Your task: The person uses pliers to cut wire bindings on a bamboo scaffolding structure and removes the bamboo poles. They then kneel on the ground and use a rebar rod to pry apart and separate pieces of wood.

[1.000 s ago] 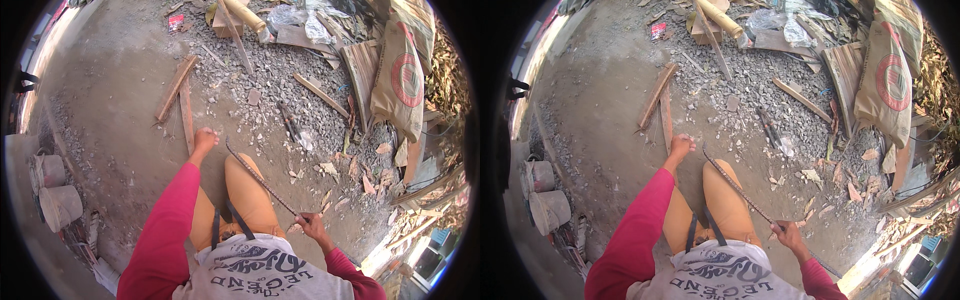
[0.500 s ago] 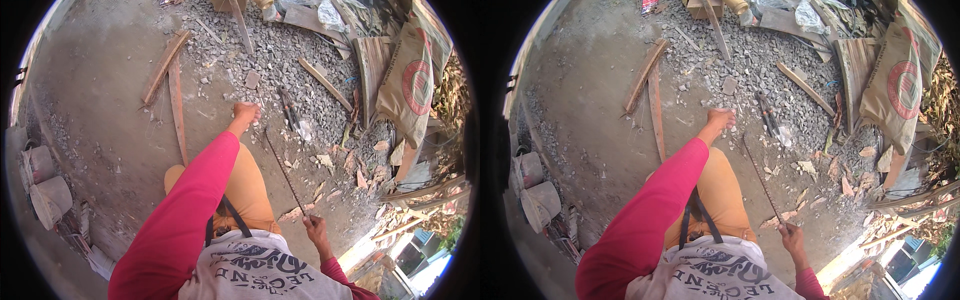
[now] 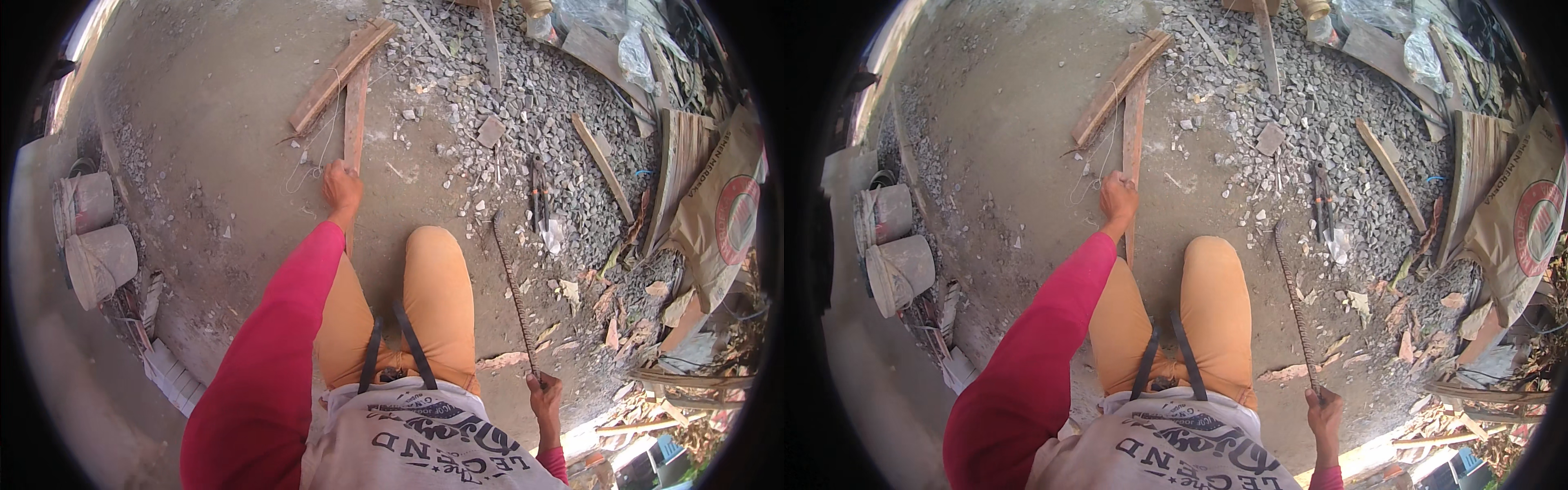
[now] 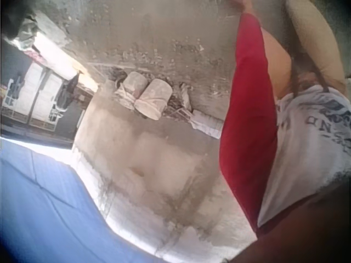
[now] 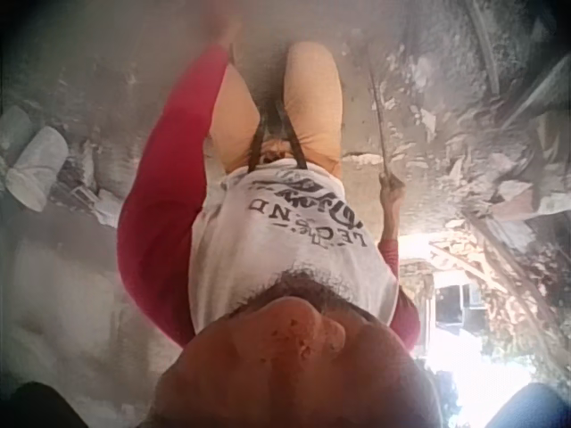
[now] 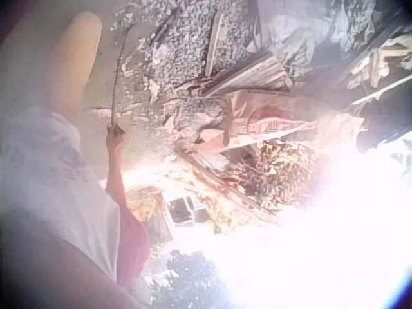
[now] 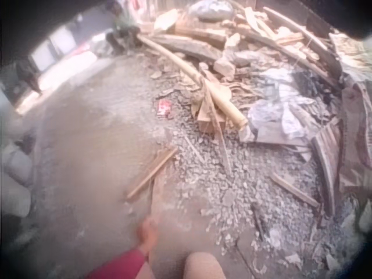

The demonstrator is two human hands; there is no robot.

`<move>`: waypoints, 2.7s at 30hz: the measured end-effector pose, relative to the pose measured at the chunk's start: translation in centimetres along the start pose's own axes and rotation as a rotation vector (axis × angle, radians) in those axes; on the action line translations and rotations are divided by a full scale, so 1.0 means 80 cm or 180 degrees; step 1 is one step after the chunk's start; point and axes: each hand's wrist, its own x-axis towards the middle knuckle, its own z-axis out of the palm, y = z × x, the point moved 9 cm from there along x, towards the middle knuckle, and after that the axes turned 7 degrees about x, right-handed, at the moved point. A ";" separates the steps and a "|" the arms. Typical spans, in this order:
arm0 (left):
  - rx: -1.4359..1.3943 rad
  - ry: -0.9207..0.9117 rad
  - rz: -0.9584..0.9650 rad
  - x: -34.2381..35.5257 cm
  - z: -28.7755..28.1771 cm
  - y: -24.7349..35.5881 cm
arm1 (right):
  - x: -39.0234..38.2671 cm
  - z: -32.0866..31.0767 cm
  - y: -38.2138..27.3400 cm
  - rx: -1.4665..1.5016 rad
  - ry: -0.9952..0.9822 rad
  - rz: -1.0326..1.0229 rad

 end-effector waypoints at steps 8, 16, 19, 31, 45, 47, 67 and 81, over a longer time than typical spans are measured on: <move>-0.0284 -0.0743 -0.0215 0.019 0.020 -0.025 | 0.018 -0.067 -0.062 -0.0908 0.0016 0.0172; -0.0218 0.0367 0.0118 0.059 -0.035 0.005 | 0.015 -0.084 -0.114 -0.1300 0.0029 0.0412; 0.0643 0.1206 0.0571 0.140 -0.075 0.035 | 0.017 -0.085 -0.117 -0.1312 0.0017 0.0402; 0.0669 -0.0467 0.0344 0.202 -0.072 0.024 | 0.009 -0.075 -0.133 -0.1332 0.0067 0.0667; 0.0332 -0.0435 0.0569 0.130 -0.019 0.062 | 0.003 -0.062 -0.124 -0.1256 0.0042 0.0528; 0.0217 -0.0566 0.0132 0.144 0.026 0.030 | 0.016 -0.060 -0.135 -0.1409 -0.0004 0.0403; -0.0998 -0.0729 0.1248 0.005 -0.170 0.057 | -0.022 -0.023 -0.129 -0.1051 0.0493 -0.0625; -0.0783 -0.0448 0.0186 0.058 -0.093 -0.239 | -0.021 0.051 -0.376 -0.0340 0.0063 -0.1149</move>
